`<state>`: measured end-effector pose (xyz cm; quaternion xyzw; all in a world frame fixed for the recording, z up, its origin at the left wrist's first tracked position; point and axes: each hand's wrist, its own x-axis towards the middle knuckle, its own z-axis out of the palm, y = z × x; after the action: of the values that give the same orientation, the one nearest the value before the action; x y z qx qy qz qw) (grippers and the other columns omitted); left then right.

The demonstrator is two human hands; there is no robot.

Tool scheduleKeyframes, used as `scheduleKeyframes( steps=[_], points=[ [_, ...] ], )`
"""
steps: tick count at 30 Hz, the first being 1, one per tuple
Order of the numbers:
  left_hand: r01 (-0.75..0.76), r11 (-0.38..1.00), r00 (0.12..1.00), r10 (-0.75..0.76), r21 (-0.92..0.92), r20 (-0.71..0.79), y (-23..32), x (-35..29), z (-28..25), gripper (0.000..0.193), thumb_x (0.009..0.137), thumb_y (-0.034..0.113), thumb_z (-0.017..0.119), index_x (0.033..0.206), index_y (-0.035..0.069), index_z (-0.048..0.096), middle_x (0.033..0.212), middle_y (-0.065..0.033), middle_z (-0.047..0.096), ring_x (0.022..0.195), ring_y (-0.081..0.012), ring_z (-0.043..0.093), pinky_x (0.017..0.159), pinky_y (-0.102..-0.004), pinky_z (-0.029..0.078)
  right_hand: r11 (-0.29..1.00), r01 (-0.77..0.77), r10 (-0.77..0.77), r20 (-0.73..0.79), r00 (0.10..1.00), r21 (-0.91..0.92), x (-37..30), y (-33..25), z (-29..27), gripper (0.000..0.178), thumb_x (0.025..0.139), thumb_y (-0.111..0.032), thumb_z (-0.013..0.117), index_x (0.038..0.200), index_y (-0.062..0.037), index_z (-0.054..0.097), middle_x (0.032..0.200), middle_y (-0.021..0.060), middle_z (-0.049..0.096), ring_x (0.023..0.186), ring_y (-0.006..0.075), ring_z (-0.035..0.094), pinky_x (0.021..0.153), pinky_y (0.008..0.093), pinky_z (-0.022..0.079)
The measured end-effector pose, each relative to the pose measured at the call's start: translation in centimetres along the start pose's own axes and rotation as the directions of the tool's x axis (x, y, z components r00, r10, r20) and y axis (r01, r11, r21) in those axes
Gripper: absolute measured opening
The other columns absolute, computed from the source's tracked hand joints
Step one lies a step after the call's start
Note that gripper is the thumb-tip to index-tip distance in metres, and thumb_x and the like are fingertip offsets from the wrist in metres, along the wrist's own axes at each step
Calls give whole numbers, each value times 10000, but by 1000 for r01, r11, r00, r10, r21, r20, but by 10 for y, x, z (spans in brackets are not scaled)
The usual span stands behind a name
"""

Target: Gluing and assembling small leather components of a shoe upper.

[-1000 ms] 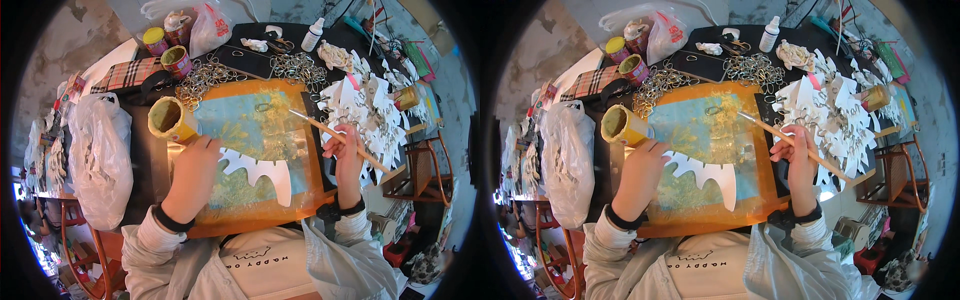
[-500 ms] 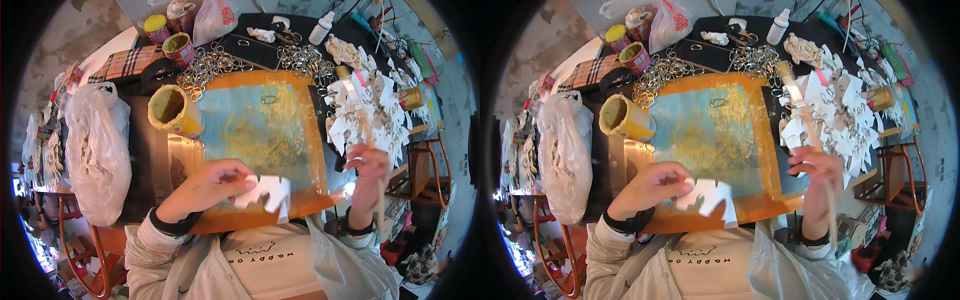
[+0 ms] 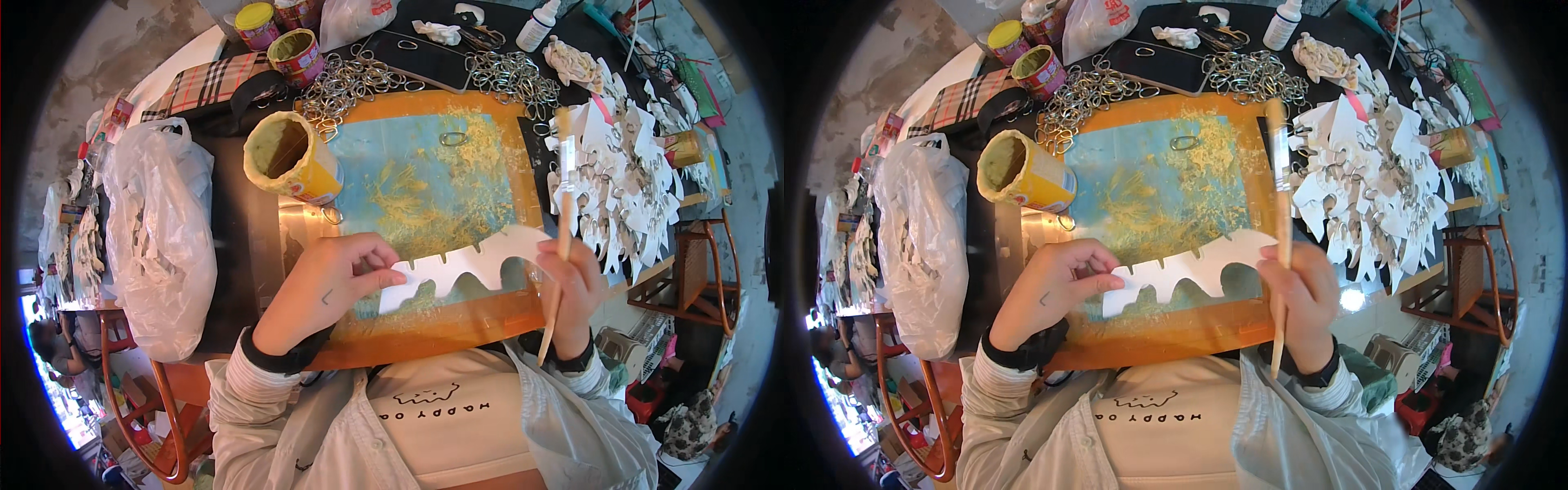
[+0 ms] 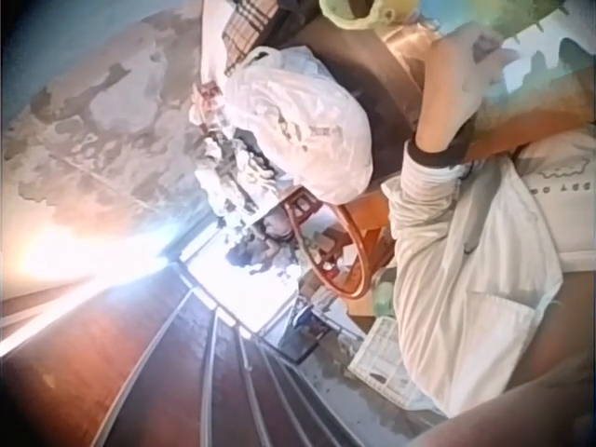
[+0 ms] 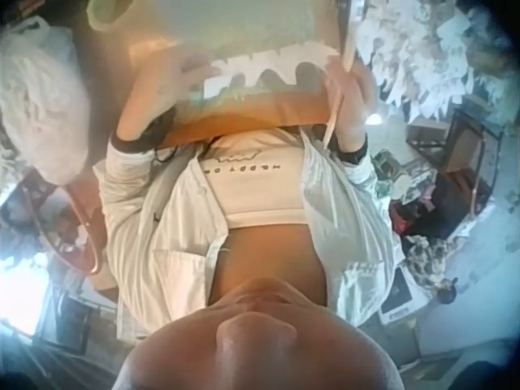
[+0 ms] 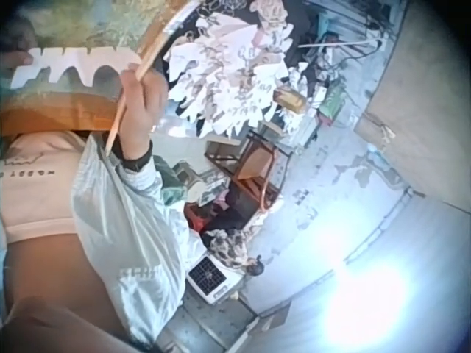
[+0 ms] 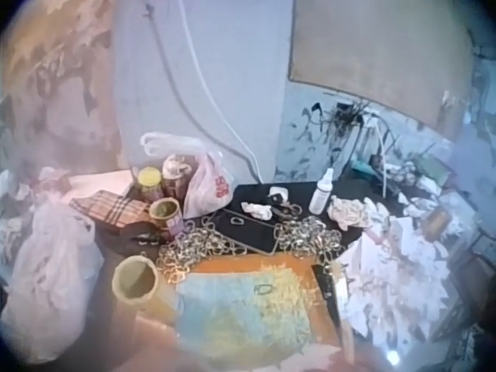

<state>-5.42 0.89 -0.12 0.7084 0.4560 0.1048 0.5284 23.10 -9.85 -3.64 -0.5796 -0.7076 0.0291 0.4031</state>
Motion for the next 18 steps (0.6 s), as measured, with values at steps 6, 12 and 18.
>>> scheduleKeyframes(
  steps=[6,12,18],
  points=[
    [-92,963,990,116,254,-82,-10,4,4,280,800,240,749,923,76,559,716,-70,662,632,-236,640,561,-333,468,968,58,29,340,940,-243,25,0,-9,368,682,-69,750,1025,-84,618,1120,94,652,1020,314,609,1032,482,394],
    [-171,788,972,233,591,-29,0,-21,-47,398,718,413,781,869,100,586,704,-46,640,624,-240,627,569,-350,477,971,43,47,362,931,-236,17,-3,-41,571,692,-443,776,1103,-97,583,1195,95,627,1151,303,555,1096,538,276],
    [-104,751,739,496,652,-455,-16,-2,-74,730,609,429,852,1150,23,578,1024,-132,640,959,-323,607,820,-380,488,933,-152,242,-257,936,325,-9,9,-62,553,929,-533,536,1176,-47,444,814,94,564,862,243,551,863,426,412]
  ],
)
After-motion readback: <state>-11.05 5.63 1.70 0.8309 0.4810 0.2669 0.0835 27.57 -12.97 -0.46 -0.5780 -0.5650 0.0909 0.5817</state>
